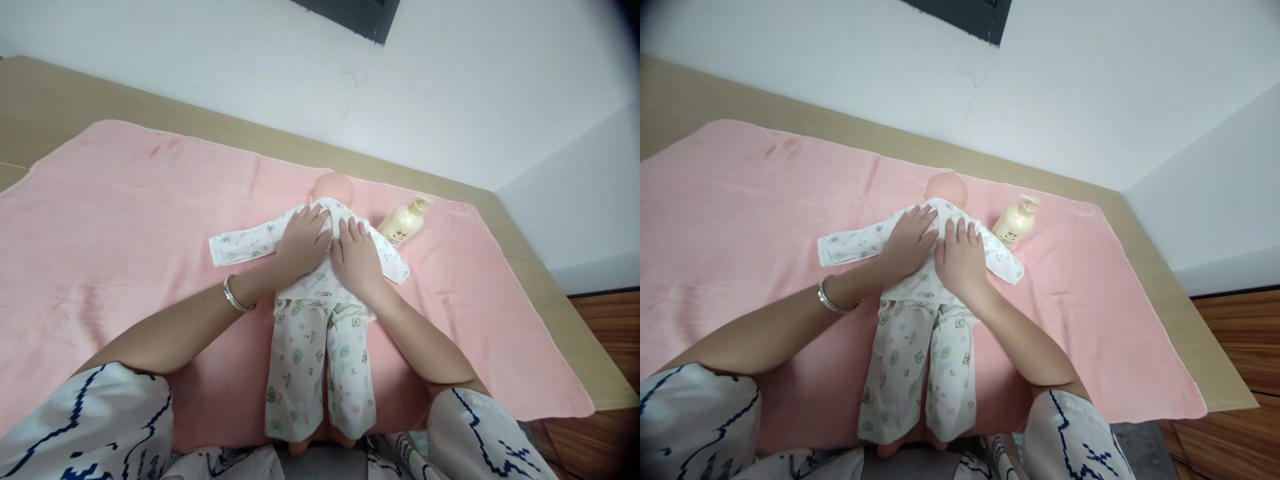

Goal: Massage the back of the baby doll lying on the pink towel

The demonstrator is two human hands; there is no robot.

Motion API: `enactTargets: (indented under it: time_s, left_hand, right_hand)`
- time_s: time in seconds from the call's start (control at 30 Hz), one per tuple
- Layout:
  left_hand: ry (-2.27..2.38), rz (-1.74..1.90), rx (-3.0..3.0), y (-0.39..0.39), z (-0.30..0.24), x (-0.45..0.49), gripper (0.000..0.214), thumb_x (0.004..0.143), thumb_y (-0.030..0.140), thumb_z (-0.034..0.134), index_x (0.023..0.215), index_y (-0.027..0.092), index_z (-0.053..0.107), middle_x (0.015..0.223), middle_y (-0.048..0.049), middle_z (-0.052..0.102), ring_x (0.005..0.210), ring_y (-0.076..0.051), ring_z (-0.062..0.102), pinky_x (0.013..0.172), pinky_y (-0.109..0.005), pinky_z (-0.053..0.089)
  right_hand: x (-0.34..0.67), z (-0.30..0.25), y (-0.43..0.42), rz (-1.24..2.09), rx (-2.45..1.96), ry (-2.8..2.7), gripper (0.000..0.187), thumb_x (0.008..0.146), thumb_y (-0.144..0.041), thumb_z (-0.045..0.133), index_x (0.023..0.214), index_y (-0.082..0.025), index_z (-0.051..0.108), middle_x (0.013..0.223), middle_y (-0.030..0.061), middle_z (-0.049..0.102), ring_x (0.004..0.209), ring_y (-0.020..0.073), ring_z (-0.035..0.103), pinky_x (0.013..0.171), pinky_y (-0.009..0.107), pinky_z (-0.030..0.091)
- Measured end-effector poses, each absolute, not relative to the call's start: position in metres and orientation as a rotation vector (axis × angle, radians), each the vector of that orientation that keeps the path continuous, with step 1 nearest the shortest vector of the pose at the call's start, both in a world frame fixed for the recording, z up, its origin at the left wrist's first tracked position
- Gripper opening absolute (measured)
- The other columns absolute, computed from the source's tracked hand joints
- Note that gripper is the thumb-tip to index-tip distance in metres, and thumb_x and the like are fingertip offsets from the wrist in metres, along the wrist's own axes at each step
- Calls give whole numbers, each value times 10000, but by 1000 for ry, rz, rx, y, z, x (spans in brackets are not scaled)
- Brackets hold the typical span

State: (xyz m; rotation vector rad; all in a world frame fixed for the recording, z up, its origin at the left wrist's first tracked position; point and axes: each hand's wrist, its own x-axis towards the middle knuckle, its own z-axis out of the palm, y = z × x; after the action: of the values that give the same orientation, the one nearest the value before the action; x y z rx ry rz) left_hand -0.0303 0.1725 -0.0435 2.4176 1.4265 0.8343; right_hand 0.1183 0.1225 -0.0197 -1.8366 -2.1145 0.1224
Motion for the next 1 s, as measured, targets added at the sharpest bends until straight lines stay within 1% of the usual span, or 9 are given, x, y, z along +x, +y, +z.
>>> enactTargets:
  time_s: [0.1,0.23,0.4,0.47,0.57,0.7,0.8,0.93,1.0]
  left_hand:
    - [1426,806,2442,184,-46,-33,512,1046,296,277,1463,131,524,1558,-145,524,1510,-286,405,1284,-523,289]
    - [1553,738,2421,161,-37,-26,556,1043,307,321,1516,44,451,1611,-223,424,1548,-367,321,1282,-565,262]
    - [1480,663,2430,128,-23,-18,534,1057,289,294,1517,74,459,1658,-181,367,1582,-350,253,1290,-545,263]
    - [1450,661,2406,134,-22,-21,533,1061,302,278,1500,80,482,1645,-172,394,1573,-341,280,1284,-542,282]
    - [1432,712,2405,158,-25,-29,528,1062,302,264,1475,80,506,1598,-173,466,1536,-325,358,1268,-534,314]
    - [1505,717,2387,178,-31,-34,508,1053,269,292,1465,62,506,1549,-181,521,1499,-311,415,1266,-505,323]
    - [1527,661,2400,164,-25,-30,518,1045,254,322,1487,36,482,1574,-198,485,1524,-339,369,1279,-513,290]
    - [1471,477,2415,129,-10,-21,570,1043,299,393,1552,42,405,1667,-209,330,1577,-398,236,1284,-550,264]
    - [1445,405,2430,120,-5,-20,614,1042,337,421,1576,40,359,1687,-223,271,1583,-427,189,1280,-586,253]
  right_hand:
    - [113,-18,114,96,-1789,-2118,566,1036,-352,335,1549,-139,448,1639,179,407,1573,399,275,1254,642,260]
    - [133,-18,139,263,-1722,-2149,574,1053,-391,298,1541,-135,462,1660,175,369,1588,357,256,1264,621,258]
    - [149,-21,161,324,-1703,-2106,562,1049,-396,302,1526,-158,480,1686,126,331,1600,312,231,1289,588,207]
    - [142,-20,153,226,-1752,-2125,568,1048,-355,279,1525,-115,474,1659,163,376,1578,335,289,1276,587,236]
    - [126,-12,127,-18,-1832,-2167,552,1046,-303,263,1481,-78,518,1492,232,575,1439,365,508,1267,608,209]
    - [116,-4,108,-215,-1864,-2223,536,1051,-303,262,1417,-70,577,1284,245,706,1257,362,653,1259,614,190]
    - [126,-4,120,-131,-1852,-2225,521,1050,-315,284,1437,-107,564,1351,216,683,1322,350,613,1262,629,180]
    - [145,-12,150,131,-1802,-2197,545,1046,-361,298,1513,-149,483,1605,173,465,1527,351,385,1253,688,168]
    - [148,-14,157,196,-1784,-2178,557,1045,-368,299,1532,-151,461,1638,154,419,1551,345,340,1255,682,183]
